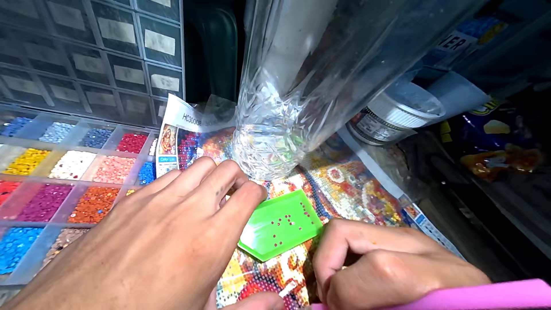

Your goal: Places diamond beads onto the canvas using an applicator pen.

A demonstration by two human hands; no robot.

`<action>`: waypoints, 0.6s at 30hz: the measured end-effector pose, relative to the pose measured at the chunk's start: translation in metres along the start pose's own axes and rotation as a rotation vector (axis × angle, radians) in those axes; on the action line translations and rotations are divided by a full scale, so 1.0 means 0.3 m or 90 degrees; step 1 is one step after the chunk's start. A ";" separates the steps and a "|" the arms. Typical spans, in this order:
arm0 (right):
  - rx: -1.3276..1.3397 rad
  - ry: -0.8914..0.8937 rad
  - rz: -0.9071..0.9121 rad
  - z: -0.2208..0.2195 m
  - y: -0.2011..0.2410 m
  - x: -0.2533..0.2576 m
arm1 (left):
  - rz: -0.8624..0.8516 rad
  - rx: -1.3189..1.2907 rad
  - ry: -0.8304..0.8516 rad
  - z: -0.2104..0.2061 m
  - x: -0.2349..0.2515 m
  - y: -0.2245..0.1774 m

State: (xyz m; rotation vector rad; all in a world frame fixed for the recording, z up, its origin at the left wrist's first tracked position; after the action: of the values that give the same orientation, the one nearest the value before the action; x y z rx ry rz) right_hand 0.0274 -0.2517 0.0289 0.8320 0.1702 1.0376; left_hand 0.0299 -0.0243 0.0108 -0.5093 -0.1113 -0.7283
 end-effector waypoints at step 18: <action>0.022 -0.010 -0.033 0.008 -0.003 0.004 | 0.020 -0.017 0.048 0.005 -0.004 0.005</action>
State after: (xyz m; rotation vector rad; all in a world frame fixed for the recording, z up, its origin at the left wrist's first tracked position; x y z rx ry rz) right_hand 0.0299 -0.2522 0.0301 0.8626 0.1952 0.9820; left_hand 0.0301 -0.0220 0.0113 -0.5068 -0.0234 -0.7181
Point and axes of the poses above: each hand's wrist, its own x-axis towards the middle knuckle, its own z-axis out of the back of the hand, y = z × x, the point moved 4 cm from there along x, towards the middle knuckle, and after that the axes turned 15 degrees about -x, right-handed, at the moved point
